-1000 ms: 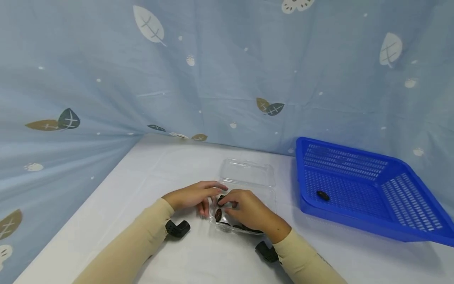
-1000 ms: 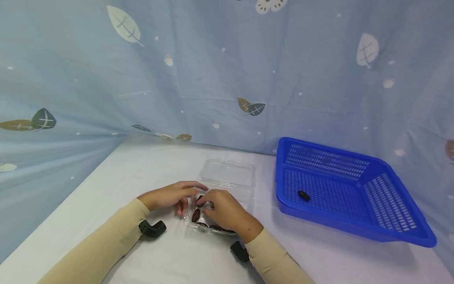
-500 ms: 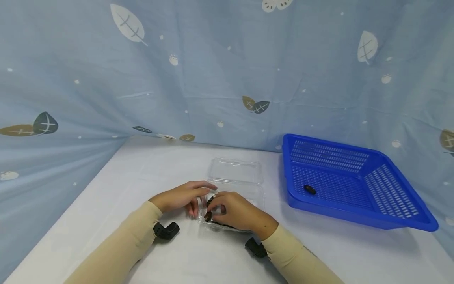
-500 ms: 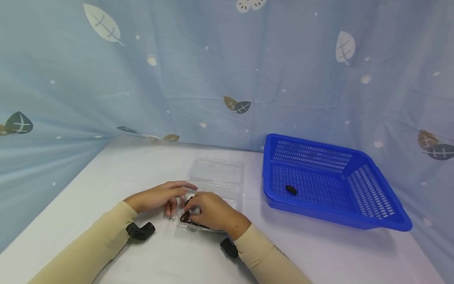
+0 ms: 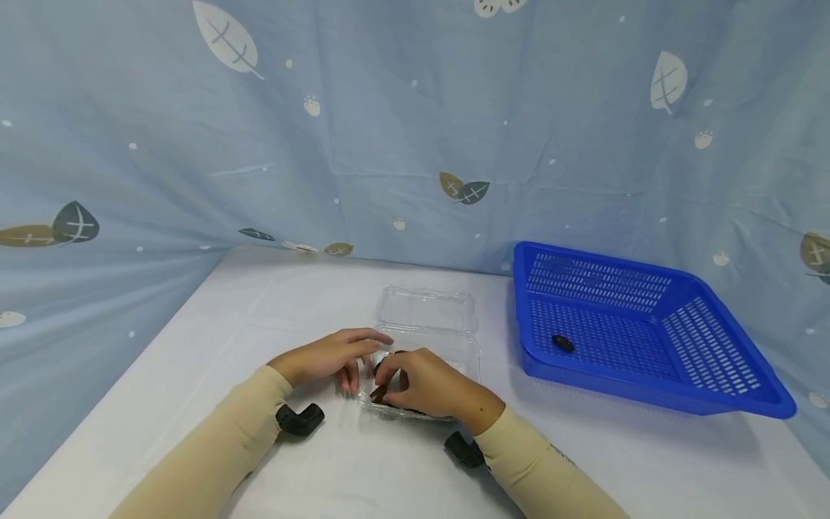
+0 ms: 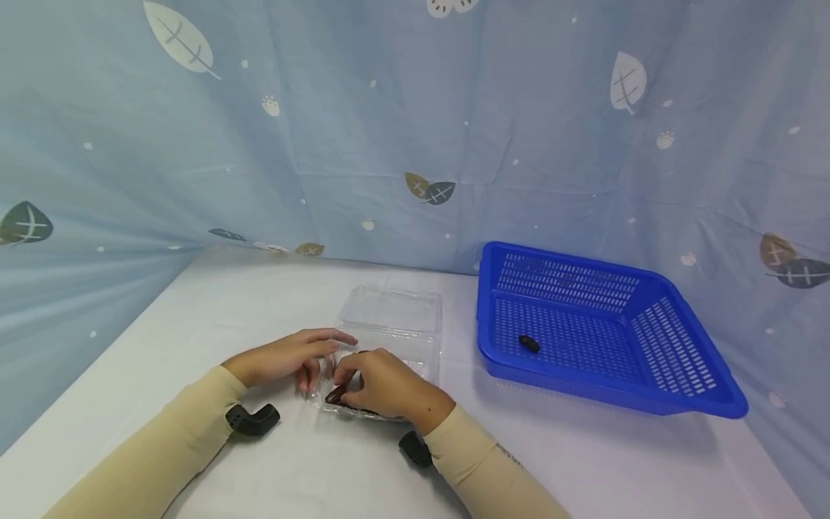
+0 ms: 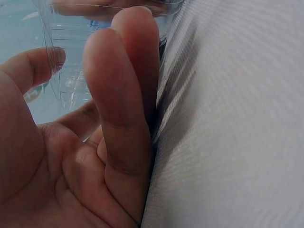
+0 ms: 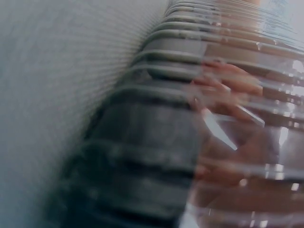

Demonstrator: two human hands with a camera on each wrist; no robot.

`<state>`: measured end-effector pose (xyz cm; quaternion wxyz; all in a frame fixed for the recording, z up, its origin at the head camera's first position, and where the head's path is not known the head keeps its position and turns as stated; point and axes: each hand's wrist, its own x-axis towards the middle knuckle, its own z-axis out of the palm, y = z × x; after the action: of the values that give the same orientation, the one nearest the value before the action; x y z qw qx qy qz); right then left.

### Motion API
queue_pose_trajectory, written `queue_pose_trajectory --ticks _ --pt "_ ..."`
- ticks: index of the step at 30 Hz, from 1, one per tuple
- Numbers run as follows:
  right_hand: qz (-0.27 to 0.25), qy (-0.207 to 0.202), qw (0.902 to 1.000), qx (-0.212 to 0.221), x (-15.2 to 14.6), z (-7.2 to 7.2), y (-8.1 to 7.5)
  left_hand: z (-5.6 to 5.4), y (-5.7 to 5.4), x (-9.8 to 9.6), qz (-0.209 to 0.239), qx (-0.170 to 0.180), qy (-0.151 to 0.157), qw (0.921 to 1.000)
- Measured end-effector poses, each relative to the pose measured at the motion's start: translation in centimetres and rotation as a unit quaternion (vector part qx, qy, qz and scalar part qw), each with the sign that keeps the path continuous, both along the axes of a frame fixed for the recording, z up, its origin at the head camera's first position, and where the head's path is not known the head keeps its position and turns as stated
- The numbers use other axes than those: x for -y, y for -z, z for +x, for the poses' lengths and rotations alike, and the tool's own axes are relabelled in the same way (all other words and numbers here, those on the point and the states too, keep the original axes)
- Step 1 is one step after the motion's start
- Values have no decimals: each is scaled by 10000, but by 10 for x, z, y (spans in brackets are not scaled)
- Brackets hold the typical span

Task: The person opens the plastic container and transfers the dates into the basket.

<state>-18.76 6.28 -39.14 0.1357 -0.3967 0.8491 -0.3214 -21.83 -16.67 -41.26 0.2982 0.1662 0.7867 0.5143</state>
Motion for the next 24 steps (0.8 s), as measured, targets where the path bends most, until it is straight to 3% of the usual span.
queue_pose_trajectory --ticks 6,16,24 --pt "53 -131 9997 -186 -1 0 -1 0 0 0 -11 -19 22 10000" --pt "335 103 9986 -392 -9 5 -13 1 3 -3 90 50 113 9999" --pt "-466 516 9932 -935 -28 7 -42 -1 1 0 32 -50 58 10000"
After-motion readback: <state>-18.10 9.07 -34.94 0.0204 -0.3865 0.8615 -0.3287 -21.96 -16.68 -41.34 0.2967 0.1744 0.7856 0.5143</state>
